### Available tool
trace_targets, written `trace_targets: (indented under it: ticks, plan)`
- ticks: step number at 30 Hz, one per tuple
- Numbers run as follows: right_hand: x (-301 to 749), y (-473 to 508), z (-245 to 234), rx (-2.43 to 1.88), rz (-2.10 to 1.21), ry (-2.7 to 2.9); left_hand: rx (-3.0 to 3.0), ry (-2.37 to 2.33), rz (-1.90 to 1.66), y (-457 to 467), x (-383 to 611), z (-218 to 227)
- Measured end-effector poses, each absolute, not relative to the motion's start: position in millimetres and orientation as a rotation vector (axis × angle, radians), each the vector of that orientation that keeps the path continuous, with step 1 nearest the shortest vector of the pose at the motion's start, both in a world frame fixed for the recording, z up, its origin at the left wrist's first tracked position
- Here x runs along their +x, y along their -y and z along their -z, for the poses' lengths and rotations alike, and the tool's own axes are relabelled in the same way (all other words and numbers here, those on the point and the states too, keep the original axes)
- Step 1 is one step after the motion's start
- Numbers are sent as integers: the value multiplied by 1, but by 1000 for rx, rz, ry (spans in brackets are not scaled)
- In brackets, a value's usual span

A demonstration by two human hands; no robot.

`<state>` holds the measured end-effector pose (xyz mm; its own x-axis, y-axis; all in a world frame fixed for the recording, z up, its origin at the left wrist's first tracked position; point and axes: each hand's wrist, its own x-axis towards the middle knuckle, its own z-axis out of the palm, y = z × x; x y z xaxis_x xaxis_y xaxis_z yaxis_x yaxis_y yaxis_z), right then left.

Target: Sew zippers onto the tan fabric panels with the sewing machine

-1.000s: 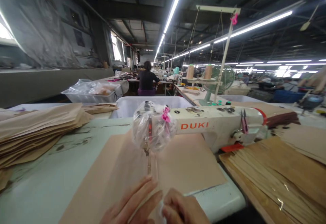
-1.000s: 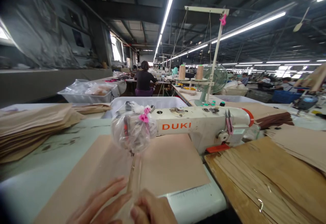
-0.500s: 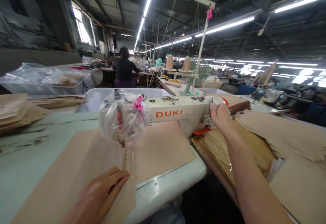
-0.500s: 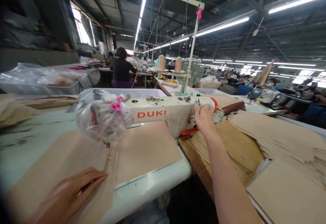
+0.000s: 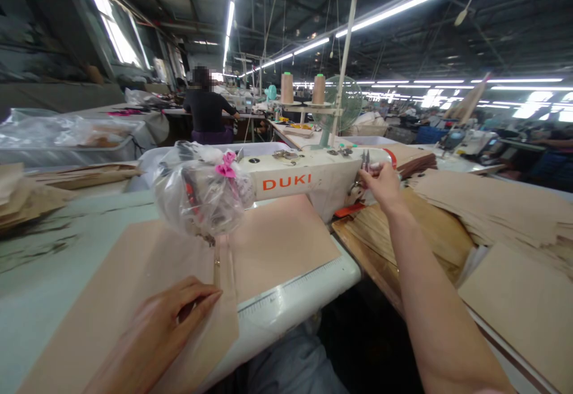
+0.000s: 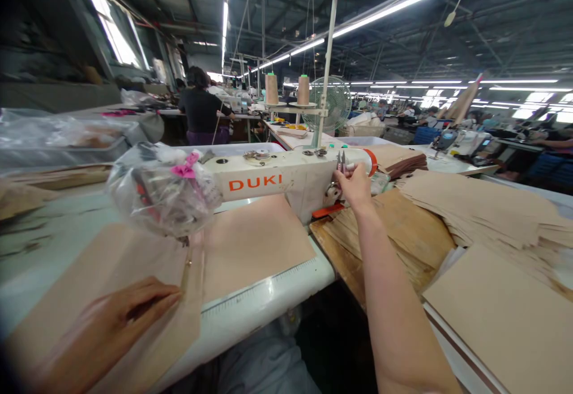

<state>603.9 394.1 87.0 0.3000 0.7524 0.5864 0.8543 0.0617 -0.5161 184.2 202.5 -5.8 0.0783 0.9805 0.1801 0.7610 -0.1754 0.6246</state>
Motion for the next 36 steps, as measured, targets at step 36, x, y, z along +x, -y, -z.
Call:
trace_targets:
  ticks: [36]
  plan:
    - [552,-360,-79,-1633,419,1298,1684,-1965,-863,-283,132,10]
